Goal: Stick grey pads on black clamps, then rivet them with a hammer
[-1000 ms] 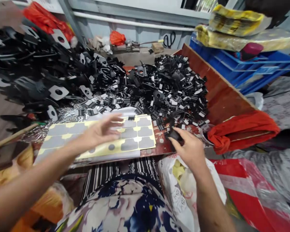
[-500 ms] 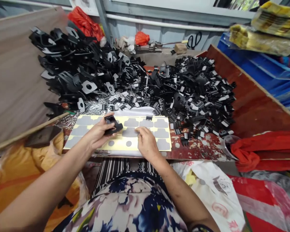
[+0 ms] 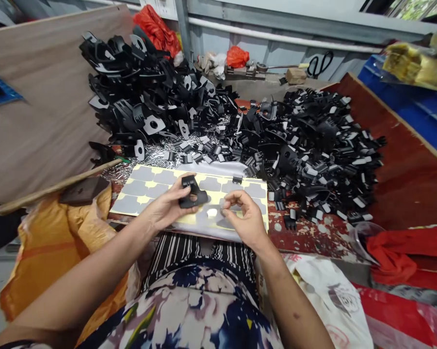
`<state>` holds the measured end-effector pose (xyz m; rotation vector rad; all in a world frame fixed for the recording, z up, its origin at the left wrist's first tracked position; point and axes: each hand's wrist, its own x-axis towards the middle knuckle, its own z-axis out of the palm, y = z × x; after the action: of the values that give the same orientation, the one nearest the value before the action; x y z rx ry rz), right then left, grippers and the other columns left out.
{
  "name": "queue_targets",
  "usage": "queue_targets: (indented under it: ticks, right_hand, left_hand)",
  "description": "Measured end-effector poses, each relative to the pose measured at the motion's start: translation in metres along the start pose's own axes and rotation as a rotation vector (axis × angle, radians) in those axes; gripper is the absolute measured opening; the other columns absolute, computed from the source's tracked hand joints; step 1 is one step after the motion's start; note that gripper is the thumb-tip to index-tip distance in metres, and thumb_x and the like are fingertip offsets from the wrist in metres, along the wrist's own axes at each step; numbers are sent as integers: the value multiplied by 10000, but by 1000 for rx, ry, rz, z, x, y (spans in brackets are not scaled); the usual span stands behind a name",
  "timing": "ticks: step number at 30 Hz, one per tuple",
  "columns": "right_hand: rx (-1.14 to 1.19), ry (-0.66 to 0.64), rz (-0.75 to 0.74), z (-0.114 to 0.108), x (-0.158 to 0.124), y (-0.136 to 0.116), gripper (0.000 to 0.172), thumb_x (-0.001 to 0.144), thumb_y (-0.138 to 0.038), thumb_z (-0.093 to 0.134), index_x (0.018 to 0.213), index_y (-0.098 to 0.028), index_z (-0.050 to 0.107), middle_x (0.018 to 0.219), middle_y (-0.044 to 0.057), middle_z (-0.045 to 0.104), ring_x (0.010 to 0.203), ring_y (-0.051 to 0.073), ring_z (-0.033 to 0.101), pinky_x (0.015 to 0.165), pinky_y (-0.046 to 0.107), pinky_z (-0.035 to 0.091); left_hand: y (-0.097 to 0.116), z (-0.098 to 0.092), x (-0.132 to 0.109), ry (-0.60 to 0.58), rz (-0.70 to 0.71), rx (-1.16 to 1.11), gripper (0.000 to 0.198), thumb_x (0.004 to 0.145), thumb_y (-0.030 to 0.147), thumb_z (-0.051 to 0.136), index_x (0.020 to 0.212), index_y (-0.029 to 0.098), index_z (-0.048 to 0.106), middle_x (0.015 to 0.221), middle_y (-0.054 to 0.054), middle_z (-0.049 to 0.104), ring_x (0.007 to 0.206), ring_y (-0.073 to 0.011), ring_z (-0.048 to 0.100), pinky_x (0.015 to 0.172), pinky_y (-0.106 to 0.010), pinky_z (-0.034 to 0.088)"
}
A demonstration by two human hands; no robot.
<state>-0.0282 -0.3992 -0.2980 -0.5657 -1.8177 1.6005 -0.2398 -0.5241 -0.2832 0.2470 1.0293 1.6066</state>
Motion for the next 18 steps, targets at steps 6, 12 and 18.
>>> queue_targets:
  ticks: [6,12,18]
  right_hand:
    - [-182,106,-55,15,-6,-2,258,868,-184,726,1101,-269,653,921,6,698,907,180,672,911,367,533]
    - [-189,72,-43,12,-6,-1,252,879,-180,708,1107,-267,647,928,6,706,904,180,675,898,370,539]
    - [-191,72,-38,15,-7,1,234,868,-175,702,1079,-263,650,916,3,707,881,173,677,877,358,543]
  left_hand:
    - [-22,24,-13,-195,-84,-60,440,897,511,739,1262,284,649,1140,-88,592,906,-239,634,650,-328,574]
    - [-30,25,-7,-239,-87,-80,406,949,528,670,1267,277,650,1181,-94,579,883,-216,617,651,-331,569]
    - [-31,25,-7,-231,-94,-94,424,929,537,692,1261,277,649,1151,-88,561,828,-192,596,636,-334,570]
